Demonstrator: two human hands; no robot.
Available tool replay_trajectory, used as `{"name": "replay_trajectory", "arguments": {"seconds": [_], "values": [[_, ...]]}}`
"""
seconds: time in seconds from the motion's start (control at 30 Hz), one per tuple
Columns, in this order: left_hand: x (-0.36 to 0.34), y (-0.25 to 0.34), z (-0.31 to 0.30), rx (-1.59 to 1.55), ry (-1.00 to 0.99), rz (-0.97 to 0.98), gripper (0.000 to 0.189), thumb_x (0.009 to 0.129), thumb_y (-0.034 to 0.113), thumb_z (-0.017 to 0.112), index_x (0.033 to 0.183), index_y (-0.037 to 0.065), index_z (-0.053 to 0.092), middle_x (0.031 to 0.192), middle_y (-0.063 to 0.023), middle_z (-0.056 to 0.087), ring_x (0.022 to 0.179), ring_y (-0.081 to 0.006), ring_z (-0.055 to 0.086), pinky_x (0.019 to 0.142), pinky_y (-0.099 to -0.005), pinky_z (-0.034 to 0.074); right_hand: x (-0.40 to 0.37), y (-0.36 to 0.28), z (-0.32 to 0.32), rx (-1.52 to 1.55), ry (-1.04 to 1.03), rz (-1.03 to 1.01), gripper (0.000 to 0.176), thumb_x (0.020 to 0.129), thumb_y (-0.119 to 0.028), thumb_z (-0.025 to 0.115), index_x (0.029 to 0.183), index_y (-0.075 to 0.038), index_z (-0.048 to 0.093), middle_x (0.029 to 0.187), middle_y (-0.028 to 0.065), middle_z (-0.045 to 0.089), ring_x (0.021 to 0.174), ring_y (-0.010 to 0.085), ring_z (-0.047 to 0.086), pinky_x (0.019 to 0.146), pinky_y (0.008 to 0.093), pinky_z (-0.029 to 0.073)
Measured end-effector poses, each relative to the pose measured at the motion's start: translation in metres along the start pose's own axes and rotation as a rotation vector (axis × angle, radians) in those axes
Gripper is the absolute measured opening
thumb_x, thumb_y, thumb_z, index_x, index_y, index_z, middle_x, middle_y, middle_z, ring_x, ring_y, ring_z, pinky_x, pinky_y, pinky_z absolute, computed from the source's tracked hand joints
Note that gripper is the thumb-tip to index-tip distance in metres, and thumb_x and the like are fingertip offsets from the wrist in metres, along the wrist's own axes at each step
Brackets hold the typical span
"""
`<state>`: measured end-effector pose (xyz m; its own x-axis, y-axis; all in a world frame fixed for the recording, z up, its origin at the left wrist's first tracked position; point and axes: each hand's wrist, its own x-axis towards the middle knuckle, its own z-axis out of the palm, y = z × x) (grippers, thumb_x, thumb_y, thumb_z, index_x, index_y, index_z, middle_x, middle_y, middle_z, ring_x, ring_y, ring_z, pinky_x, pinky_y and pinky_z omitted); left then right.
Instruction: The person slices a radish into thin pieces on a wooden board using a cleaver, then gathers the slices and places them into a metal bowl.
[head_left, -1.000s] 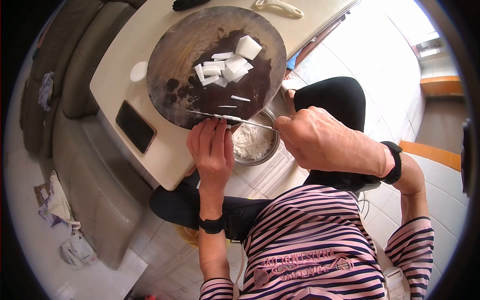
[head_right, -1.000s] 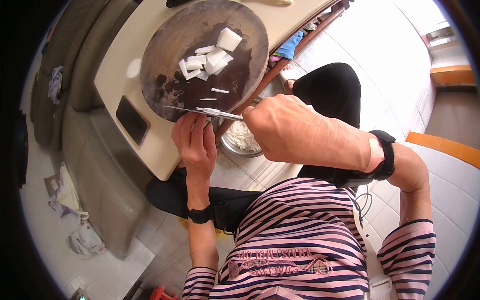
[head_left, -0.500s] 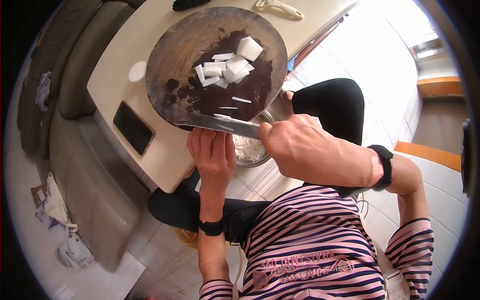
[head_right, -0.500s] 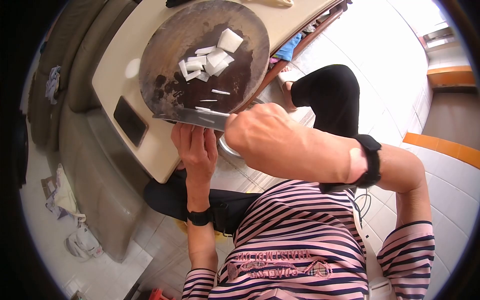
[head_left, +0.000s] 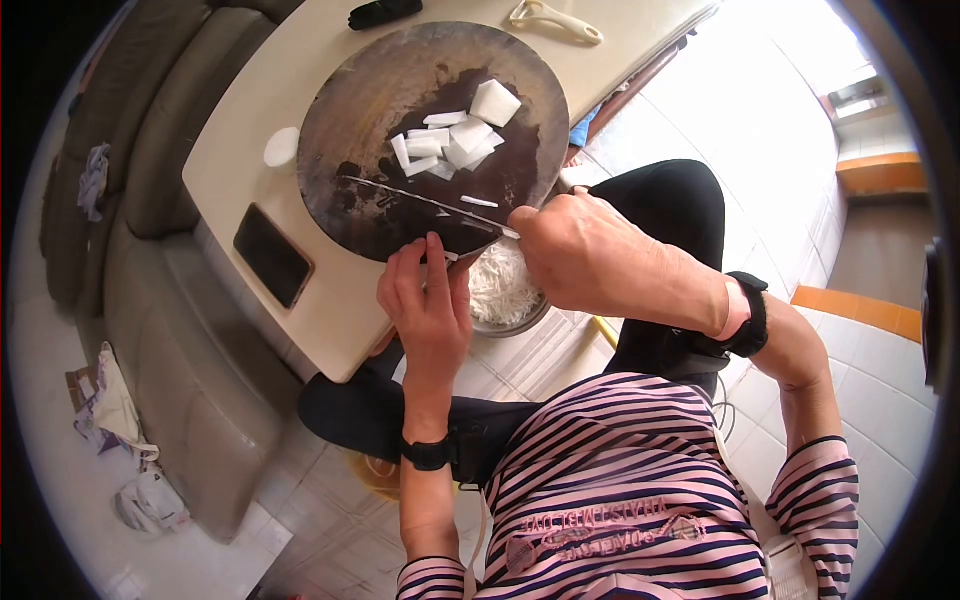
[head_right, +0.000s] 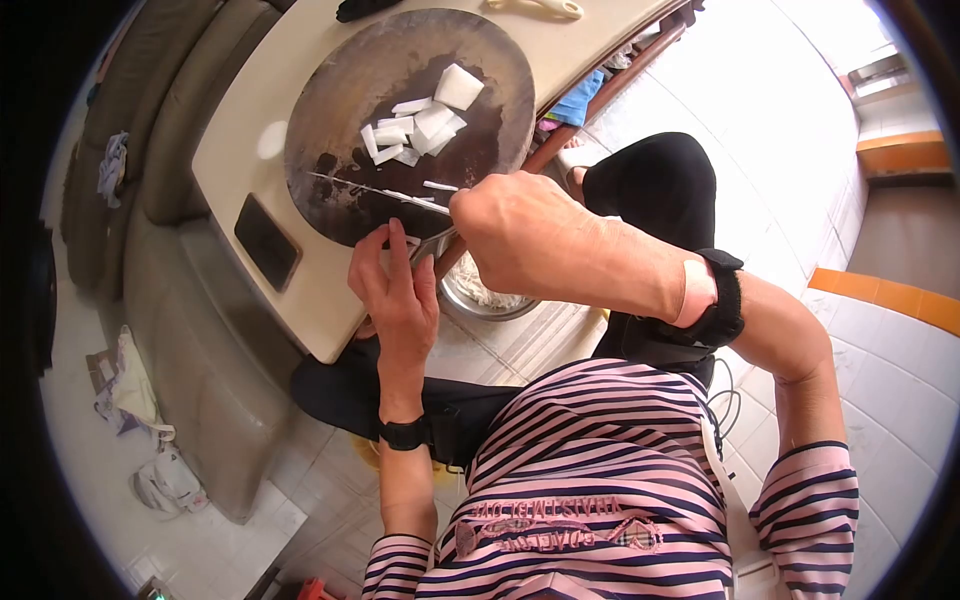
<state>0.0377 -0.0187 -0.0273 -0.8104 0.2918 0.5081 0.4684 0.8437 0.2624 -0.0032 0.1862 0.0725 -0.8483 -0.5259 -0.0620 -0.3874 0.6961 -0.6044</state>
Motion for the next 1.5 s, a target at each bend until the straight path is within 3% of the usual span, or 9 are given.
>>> {"name": "replay_trajectory", "arguments": {"seconds": [0.17,0.33,0.43,0.53,0.63,0.93,1.07,1.13,1.5], "values": [[-0.005,-0.002,0.003,-0.073,0.05,-0.029,0.043,0.087,0.004,0.065,0.129,0.0,0.056,0.127,-0.0182,0.048,0.114,-0.0346,0.049,0.094,-0.0438,0.042,-0.002,0.01,0.008,0.003,0.096,-0.094,0.003,0.076,0.006,0.054,0.074,0.007,0.053,0.053,0.0201,0.051,0.053,0.0389,0.058,0.048,0.0424,0.045],[-0.004,-0.006,0.009,-0.098,0.231,0.058,0.026,0.079,-0.001,0.074,0.105,0.001,0.069,0.106,-0.0105,0.061,0.097,-0.0298,0.059,0.082,-0.0377,0.049,-0.009,0.009,0.011,0.061,0.121,-0.125,0.008,0.081,0.003,0.055,0.075,0.006,0.053,0.052,0.0192,0.049,0.05,0.0392,0.055,0.05,0.0436,0.044],[0.004,-0.006,0.015,-0.107,0.306,0.058,0.019,0.078,0.0,0.075,0.096,0.002,0.07,0.098,-0.0076,0.064,0.093,-0.0286,0.06,0.082,-0.0378,0.048,-0.012,-0.001,-0.001,0.058,0.004,-0.027,0.005,0.068,0.004,0.059,0.067,0.008,0.056,0.062,0.0267,0.057,0.063,0.0434,0.061,0.055,0.0452,0.049],[0.016,-0.001,0.009,-0.09,0.3,0.044,0.015,0.078,-0.003,0.073,0.092,0.0,0.068,0.093,-0.0088,0.065,0.088,-0.0293,0.061,0.077,-0.0397,0.05,-0.017,-0.002,-0.004,0.061,0.001,-0.048,0.005,0.07,0.004,0.058,0.07,0.008,0.056,0.061,0.026,0.056,0.061,0.0429,0.061,0.053,0.0449,0.048],[0.017,0.001,0.011,-0.11,0.304,0.022,0.016,0.078,-0.003,0.073,0.093,0.001,0.069,0.094,-0.0091,0.065,0.089,-0.0297,0.062,0.079,-0.0399,0.05,-0.022,0.003,-0.001,0.064,0.044,-0.12,0.014,0.083,0.0,0.057,0.072,0.003,0.049,0.05,0.0183,0.046,0.049,0.0394,0.052,0.048,0.0431,0.041],[0.004,-0.008,0.018,-0.077,0.327,0.101,0.016,0.077,0.0,0.075,0.092,-0.001,0.07,0.099,-0.009,0.066,0.094,-0.028,0.063,0.081,-0.0407,0.048,-0.033,0.0,0.0,0.105,-0.034,-0.004,0.015,0.085,0.0,0.057,0.072,0.004,0.05,0.053,0.0186,0.05,0.051,0.0381,0.056,0.05,0.0421,0.044],[0.006,-0.007,0.019,-0.083,0.34,0.101,0.015,0.077,-0.001,0.075,0.091,-0.001,0.069,0.097,-0.009,0.066,0.093,-0.0277,0.063,0.082,-0.0407,0.048,-0.035,-0.004,-0.001,0.134,-0.042,0.019,0.013,0.085,0.001,0.056,0.073,0.005,0.052,0.055,0.0189,0.052,0.053,0.0379,0.058,0.051,0.0416,0.046],[0.008,-0.005,0.02,-0.089,0.363,0.072,0.015,0.076,-0.002,0.076,0.089,-0.001,0.069,0.095,-0.0089,0.066,0.092,-0.0273,0.063,0.081,-0.0403,0.048,-0.035,-0.005,-0.002,0.155,-0.042,0.021,0.006,0.072,0.004,0.059,0.073,0.009,0.055,0.058,0.024,0.056,0.059,0.0411,0.062,0.052,0.0439,0.048],[0.01,-0.005,0.02,-0.139,0.375,0.047,0.013,0.076,-0.004,0.073,0.088,-0.002,0.068,0.093,-0.0105,0.066,0.089,-0.0291,0.063,0.079,-0.0401,0.048,-0.041,-0.018,-0.002,0.11,-0.082,0.106,0.007,0.072,0.004,0.059,0.073,0.008,0.053,0.06,0.0248,0.057,0.063,0.0413,0.063,0.055,0.0434,0.05]]}}
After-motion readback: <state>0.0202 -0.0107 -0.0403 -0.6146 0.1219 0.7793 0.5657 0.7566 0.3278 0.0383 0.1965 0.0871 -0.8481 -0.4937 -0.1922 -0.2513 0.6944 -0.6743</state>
